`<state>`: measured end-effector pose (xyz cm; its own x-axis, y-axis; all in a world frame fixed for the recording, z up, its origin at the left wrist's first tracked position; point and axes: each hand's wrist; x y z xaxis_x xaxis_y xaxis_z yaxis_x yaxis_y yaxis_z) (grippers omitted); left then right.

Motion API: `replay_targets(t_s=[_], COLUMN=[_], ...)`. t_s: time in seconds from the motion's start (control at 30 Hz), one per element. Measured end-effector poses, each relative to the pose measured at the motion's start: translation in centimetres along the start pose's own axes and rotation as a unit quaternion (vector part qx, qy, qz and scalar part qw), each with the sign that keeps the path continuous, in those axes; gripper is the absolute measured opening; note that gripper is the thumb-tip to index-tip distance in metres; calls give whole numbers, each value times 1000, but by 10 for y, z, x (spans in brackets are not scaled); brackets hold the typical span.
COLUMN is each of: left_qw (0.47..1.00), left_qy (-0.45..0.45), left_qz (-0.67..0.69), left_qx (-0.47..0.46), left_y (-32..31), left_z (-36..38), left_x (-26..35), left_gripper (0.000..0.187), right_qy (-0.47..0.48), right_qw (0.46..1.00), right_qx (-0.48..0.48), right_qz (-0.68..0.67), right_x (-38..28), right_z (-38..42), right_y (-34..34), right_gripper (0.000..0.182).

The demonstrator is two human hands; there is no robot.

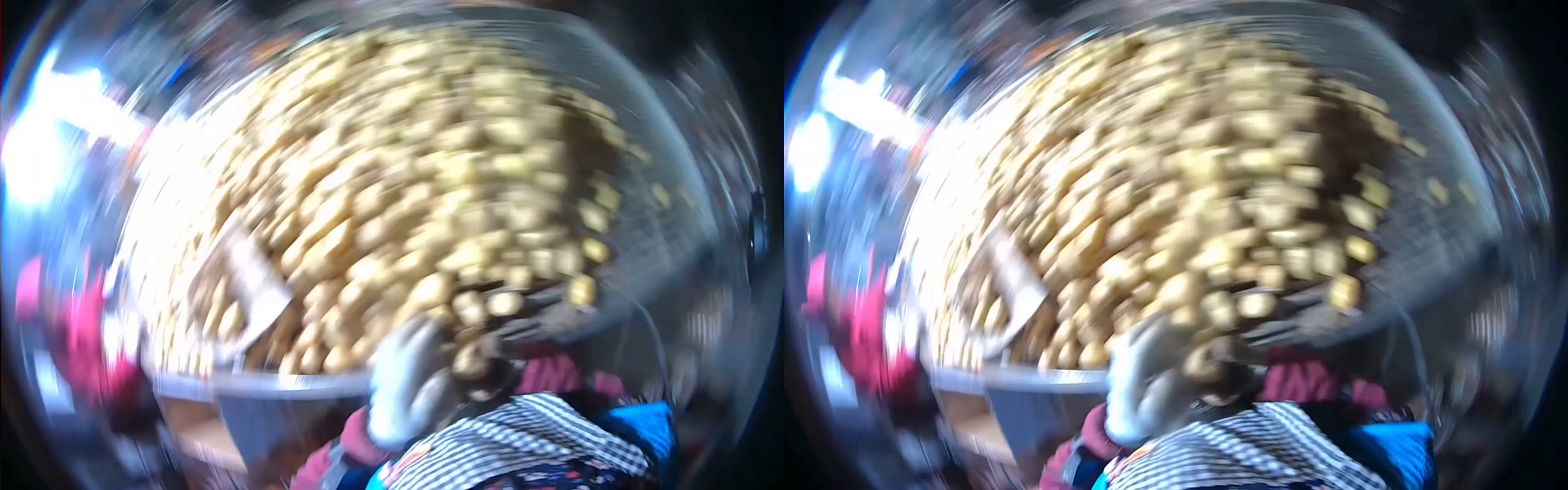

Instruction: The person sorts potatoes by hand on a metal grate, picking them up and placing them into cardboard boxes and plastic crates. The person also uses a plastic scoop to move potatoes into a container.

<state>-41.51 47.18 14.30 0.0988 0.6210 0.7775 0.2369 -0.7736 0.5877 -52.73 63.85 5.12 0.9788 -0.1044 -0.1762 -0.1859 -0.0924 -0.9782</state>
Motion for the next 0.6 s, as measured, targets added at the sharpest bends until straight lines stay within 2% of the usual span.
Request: replay_targets(t_s=[0.07, 0.1, 0.17, 0.2, 0.3, 0.33, 0.4, 0.43, 0.5, 0.6], left_qw=[994, 988, 979, 968, 934, 922, 868, 831, 771, 682], left_qy=[75, 74, 80, 68, 148, 160, 220, 234, 273, 288], left_qz=[23, 42, 58, 50, 91, 88, 161, 182, 180, 162], left_qx=[71, 130, 180, 237, 311, 342, 415, 471, 546, 652], left_y=[-1, 6, 12, 11, 8, 6, -4, -16, -30, -61], left_z=[38, 44, 70, 86, 145, 165, 206, 225, 264, 321], left_x=[-4, 4, 5, 5, 3, 4, 11, 13, 21, 24], left_gripper=[61, 63, 60, 62, 64, 64, 65, 65, 66, 73], right_qy=[-97, -139, -208, -215, -293, -348, -439, -469, -539, -623], right_qw=[993, 987, 973, 972, 949, 929, 889, 874, 826, 774], right_qx=[46, 50, 44, 12, 10, 48, 107, 77, 108, 66], right_qz=[44, 61, 86, 97, 113, 116, 74, 95, 122, 98], right_x=[-5, -3, 9, 22, 67, 81, 118, 140, 178, 250], right_z=[-14, -25, -50, -66, -97, -104, -115, -117, -120, -122], right_y=[-23, -32, -47, -56, -71, -72, -72, -72, -66, -64], right_gripper=[62, 68, 81, 82, 87, 96, 102, 100, 99, 85])
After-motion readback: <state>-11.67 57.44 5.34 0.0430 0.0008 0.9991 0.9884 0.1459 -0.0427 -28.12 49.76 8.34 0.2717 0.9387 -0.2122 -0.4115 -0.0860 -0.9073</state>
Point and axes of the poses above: each hand's wrist, its own z-axis away from the middle knuckle, its own y-axis out of the back of the hand, x = y × z, and after that the axes turned 6 degrees about -x, right-handed
